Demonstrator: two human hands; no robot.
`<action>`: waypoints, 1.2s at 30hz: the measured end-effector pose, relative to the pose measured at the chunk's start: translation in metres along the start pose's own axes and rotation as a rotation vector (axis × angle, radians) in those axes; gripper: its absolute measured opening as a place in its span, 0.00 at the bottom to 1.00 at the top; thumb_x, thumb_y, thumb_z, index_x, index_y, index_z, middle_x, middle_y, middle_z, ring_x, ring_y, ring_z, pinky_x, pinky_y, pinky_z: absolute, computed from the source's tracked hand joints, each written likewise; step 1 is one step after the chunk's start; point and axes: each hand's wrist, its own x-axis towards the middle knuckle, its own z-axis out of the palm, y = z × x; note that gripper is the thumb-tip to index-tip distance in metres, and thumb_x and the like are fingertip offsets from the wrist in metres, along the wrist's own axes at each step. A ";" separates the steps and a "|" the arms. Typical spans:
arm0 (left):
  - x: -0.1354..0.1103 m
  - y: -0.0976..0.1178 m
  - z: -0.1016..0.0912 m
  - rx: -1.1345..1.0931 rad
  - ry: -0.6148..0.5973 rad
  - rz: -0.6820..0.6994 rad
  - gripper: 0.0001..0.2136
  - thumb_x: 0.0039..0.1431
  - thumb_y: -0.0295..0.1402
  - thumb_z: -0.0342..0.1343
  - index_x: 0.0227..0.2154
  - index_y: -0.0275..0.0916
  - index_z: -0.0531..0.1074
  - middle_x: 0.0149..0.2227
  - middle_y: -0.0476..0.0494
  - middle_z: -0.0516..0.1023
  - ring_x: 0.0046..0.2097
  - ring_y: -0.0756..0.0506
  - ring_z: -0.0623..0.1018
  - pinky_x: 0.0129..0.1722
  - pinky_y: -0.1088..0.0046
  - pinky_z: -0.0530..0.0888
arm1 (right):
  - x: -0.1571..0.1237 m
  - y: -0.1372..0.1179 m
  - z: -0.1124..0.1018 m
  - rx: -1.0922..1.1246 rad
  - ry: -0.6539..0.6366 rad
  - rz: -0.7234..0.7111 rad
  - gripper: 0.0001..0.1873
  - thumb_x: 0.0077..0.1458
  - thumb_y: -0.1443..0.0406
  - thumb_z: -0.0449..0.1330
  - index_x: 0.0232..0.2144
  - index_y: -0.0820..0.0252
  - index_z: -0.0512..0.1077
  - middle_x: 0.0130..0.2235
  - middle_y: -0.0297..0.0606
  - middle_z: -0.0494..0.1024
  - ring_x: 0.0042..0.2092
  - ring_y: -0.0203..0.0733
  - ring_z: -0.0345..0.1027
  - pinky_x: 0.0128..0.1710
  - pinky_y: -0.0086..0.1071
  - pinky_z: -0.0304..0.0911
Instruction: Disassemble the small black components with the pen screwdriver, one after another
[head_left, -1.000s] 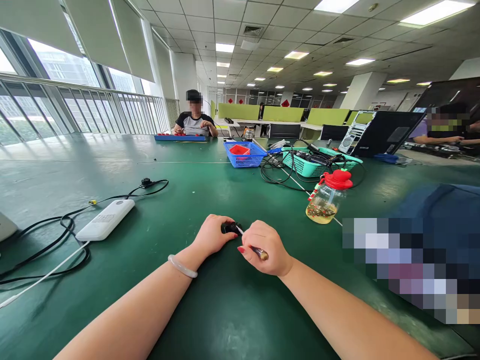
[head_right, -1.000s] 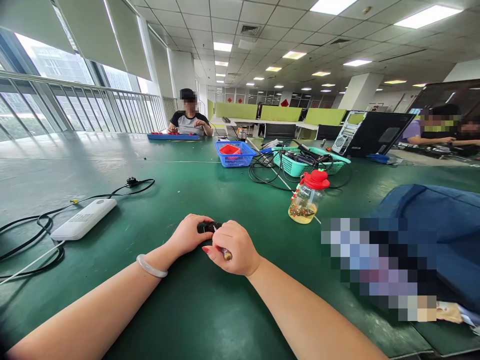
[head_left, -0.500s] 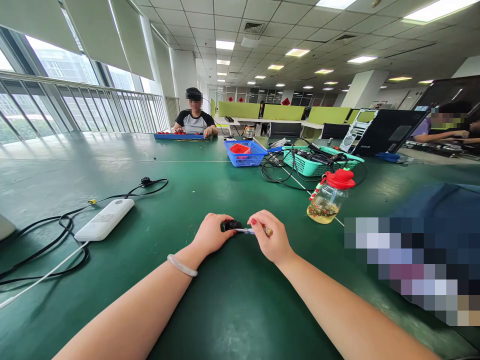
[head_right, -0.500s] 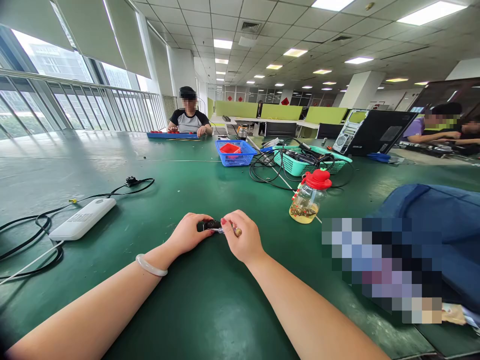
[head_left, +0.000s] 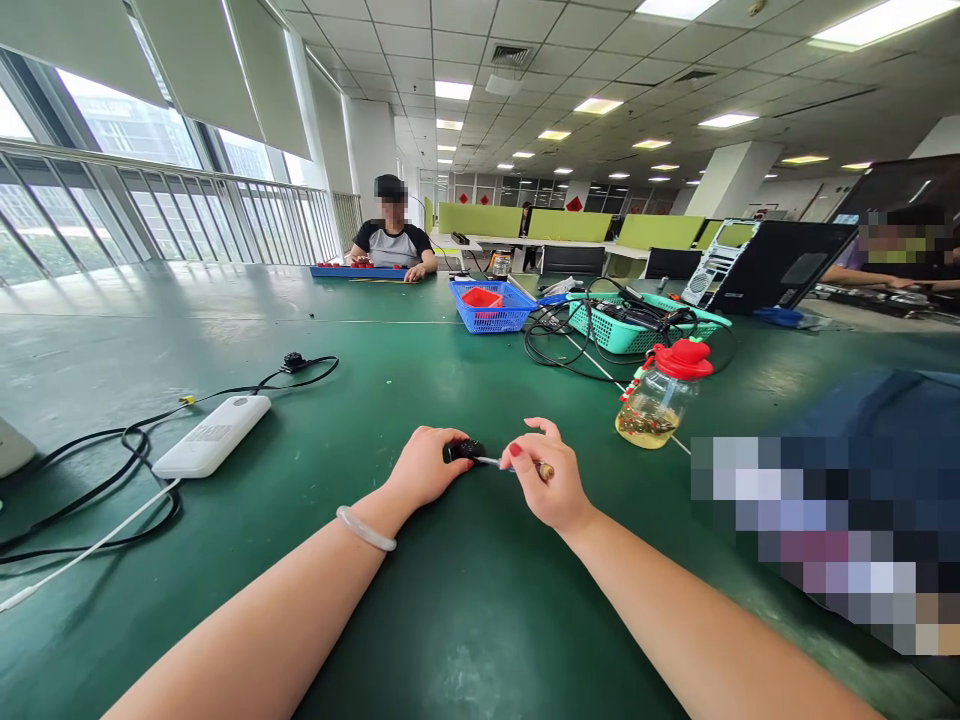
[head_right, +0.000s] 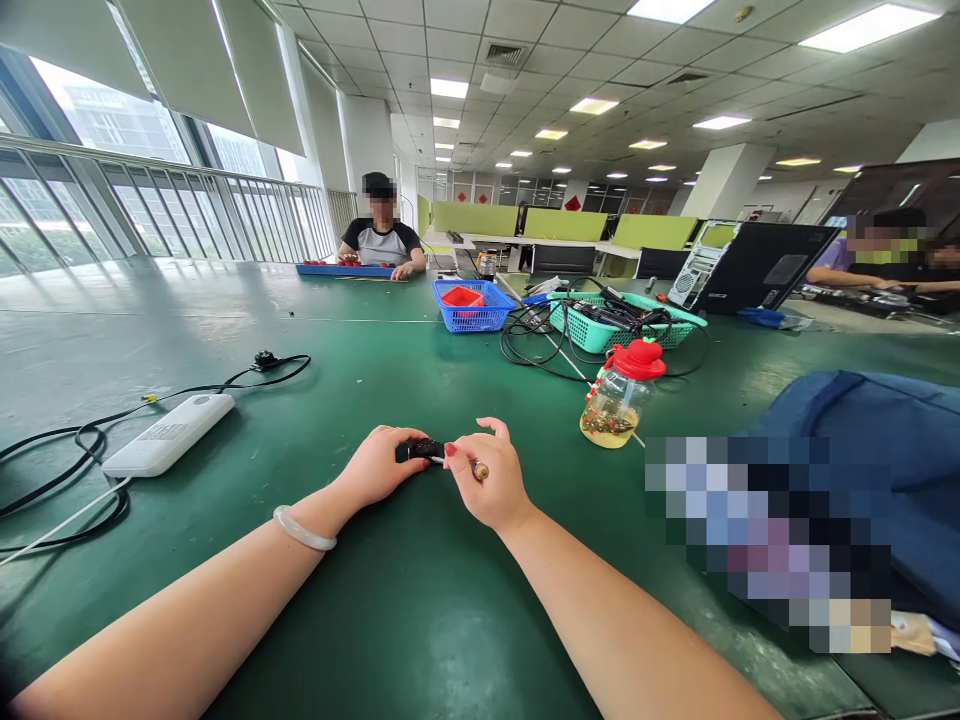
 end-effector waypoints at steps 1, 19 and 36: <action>0.000 0.000 0.000 0.000 -0.002 0.002 0.12 0.52 0.34 0.59 0.41 0.44 0.77 0.43 0.49 0.81 0.49 0.39 0.72 0.51 0.62 0.70 | 0.000 0.000 0.000 -0.004 0.000 -0.014 0.22 0.66 0.60 0.47 0.21 0.56 0.67 0.19 0.28 0.69 0.23 0.34 0.64 0.54 0.44 0.57; 0.002 -0.001 0.004 0.022 0.013 0.018 0.13 0.52 0.29 0.58 0.42 0.43 0.76 0.44 0.48 0.80 0.48 0.39 0.73 0.53 0.61 0.69 | -0.002 -0.012 0.010 -0.322 -0.479 -0.540 0.16 0.55 0.59 0.60 0.20 0.59 0.68 0.21 0.31 0.67 0.26 0.36 0.57 0.35 0.34 0.54; 0.000 -0.002 0.003 0.038 -0.020 0.044 0.13 0.56 0.32 0.58 0.45 0.42 0.75 0.46 0.44 0.79 0.51 0.38 0.72 0.54 0.59 0.69 | 0.002 0.004 -0.002 0.083 -0.204 0.218 0.12 0.60 0.59 0.52 0.27 0.56 0.68 0.24 0.31 0.69 0.28 0.37 0.61 0.29 0.29 0.57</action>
